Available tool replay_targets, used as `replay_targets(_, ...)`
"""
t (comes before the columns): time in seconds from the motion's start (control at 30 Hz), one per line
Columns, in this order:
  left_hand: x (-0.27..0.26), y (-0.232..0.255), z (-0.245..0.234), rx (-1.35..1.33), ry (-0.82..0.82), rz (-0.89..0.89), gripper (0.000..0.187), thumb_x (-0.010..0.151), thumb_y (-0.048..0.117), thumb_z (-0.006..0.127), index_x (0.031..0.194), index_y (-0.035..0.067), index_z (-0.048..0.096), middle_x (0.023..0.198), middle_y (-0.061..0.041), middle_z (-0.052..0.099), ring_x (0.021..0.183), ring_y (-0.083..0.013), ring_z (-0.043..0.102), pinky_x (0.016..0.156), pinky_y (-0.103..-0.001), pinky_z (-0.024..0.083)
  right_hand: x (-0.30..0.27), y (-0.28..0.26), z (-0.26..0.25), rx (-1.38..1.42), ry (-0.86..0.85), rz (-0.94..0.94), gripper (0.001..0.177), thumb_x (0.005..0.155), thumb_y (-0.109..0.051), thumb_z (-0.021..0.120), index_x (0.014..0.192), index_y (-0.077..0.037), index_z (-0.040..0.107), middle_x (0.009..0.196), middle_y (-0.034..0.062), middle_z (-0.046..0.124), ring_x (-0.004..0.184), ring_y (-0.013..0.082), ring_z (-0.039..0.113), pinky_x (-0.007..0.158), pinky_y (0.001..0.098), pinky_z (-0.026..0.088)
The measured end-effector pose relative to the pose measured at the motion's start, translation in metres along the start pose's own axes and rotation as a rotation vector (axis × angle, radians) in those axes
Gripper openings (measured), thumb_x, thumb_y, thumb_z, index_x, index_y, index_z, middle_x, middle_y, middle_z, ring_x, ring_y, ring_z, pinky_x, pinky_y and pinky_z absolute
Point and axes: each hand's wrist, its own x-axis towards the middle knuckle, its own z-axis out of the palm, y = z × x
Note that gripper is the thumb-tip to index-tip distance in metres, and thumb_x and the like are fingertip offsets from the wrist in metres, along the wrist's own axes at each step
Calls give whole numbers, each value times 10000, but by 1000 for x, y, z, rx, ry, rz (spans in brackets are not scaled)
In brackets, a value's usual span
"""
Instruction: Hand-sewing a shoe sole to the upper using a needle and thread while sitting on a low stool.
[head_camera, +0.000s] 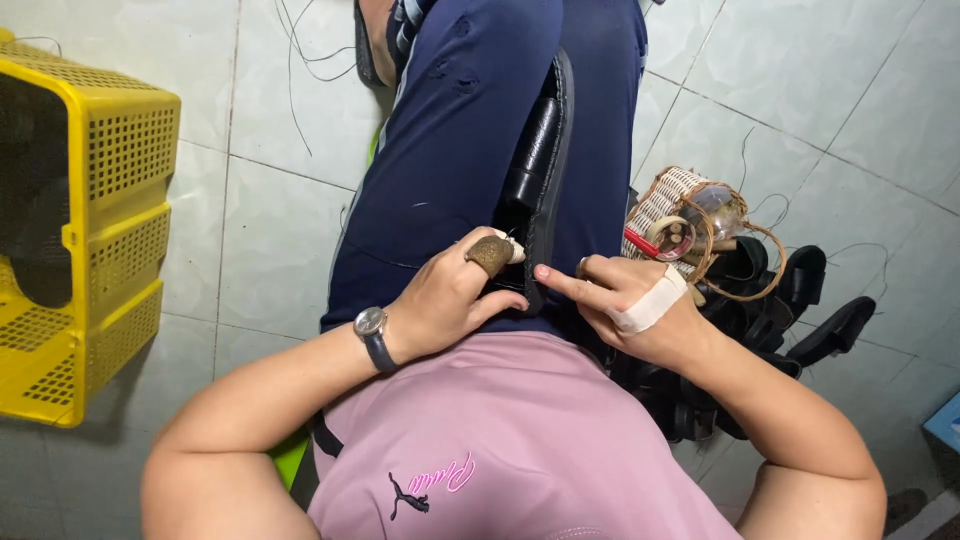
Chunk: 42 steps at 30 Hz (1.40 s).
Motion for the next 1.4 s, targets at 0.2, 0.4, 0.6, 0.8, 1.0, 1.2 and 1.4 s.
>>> replay_targets(0.2,1,-4,7,50,6,22,408,819,264,737,1035,-50,592,998,-181,558,885,-389,630,720,-438,543,7,-7,-15,-156,-67,-40,421,843,-100,537,1244,-207,608,772,35,533,539,214,565,482,333,518)
replay_targets(0.4,-2,-12,18,66,42,61,419,813,274,746,1023,-57,600,1007,-206,558,875,-413,631,705,-442,545,6,-4,-9,-207,-54,-117,352,850,-94,527,1185,-143,624,750,41,502,524,199,555,476,296,499)
replay_targets(0.6,-3,-15,17,53,75,74,428,807,267,759,1027,-61,594,1013,-211,563,891,-414,634,718,-441,546,3,7,14,-121,-26,-165,324,867,-91,519,1180,-97,605,762,47,484,525,208,547,463,322,500)
replay_targets(0.8,-2,-12,19,61,53,88,411,827,298,728,1026,-38,600,1017,-193,557,867,-405,633,694,-444,543,3,14,-5,-156,-75,-239,342,879,-94,476,1197,-116,602,777,48,483,556,203,565,499,317,512)
replay_targets(1.0,-2,-12,16,45,59,91,422,818,308,737,1013,-43,607,1030,-207,560,866,-410,639,697,-436,548,5,17,-4,-114,-78,-263,373,878,-78,467,1227,-111,593,778,59,486,556,210,564,499,317,515)
replay_targets(1.2,-4,-17,18,31,43,85,419,819,303,740,994,-57,614,1076,-214,547,890,-419,633,705,-437,550,17,14,-3,-88,-69,-288,419,885,-74,427,1277,-120,567,736,51,441,524,211,528,491,321,507)
replay_targets(1.4,-5,-21,20,55,15,111,405,850,282,710,1011,-74,601,1102,-231,539,915,-431,628,716,-450,548,19,12,16,-141,-28,-293,342,904,-145,442,1209,-106,592,735,28,450,514,182,532,465,307,488)
